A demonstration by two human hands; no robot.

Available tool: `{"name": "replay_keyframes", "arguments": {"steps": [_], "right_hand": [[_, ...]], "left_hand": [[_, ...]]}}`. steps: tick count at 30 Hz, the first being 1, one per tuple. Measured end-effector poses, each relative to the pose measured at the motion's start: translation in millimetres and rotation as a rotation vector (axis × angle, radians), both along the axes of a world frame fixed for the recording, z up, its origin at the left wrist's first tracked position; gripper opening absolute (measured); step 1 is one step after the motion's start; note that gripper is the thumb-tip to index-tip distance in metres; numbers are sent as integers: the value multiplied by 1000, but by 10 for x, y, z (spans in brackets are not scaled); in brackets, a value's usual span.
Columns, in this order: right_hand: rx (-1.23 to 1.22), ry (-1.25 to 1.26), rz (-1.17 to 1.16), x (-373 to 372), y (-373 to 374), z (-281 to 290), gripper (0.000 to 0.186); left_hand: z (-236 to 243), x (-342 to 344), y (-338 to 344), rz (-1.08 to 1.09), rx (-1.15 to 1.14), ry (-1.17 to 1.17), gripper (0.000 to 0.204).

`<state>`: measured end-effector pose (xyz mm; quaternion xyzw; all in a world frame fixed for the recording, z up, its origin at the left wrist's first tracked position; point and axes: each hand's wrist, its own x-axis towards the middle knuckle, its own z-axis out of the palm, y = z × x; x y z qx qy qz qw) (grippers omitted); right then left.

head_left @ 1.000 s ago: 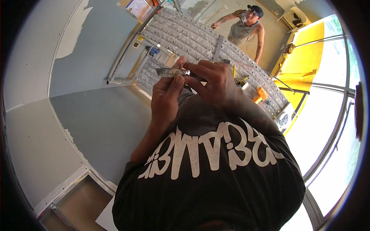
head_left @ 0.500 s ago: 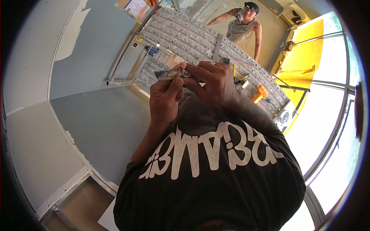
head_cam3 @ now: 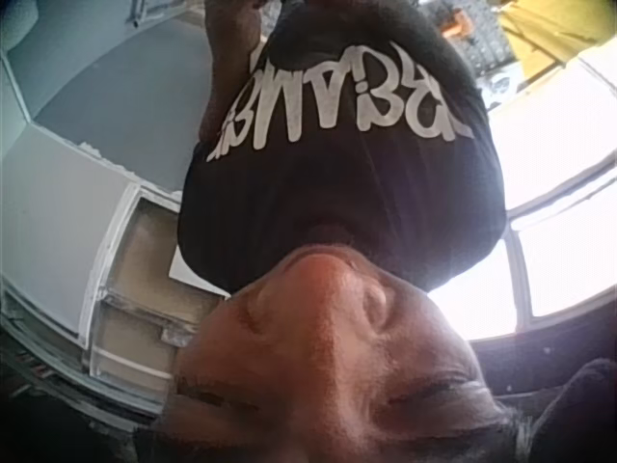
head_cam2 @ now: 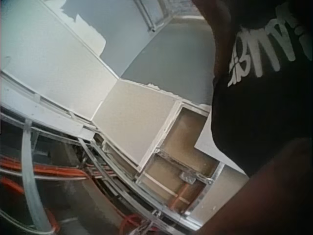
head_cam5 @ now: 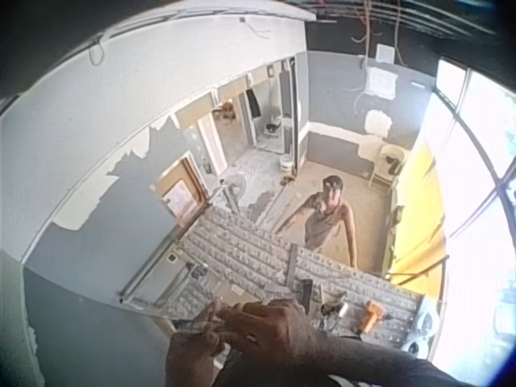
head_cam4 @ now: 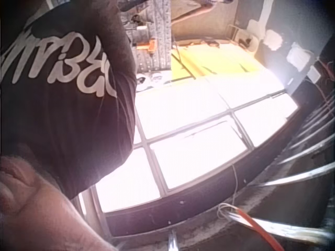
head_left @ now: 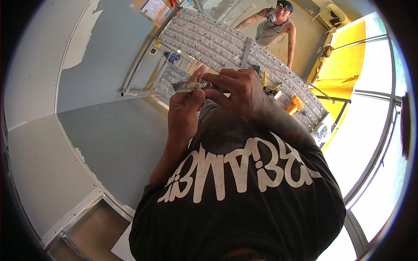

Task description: The person measures a section of a drywall corner with a tape measure, marks a metal trim piece with a pencil, and cuts the metal trim using shears.

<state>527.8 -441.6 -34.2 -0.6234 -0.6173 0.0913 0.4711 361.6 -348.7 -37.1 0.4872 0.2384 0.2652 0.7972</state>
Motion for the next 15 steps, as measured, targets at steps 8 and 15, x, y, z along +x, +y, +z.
{"name": "replay_keyframes", "arguments": {"steps": [8,15], "right_hand": [[-8,-20,-37,-19,2,-45,34],[16,-17,-46,24,-1,25,34]], "left_hand": [[106,17,30,-93,-13,27,58],[101,-46,115,-199,-87,-70,50]]}}
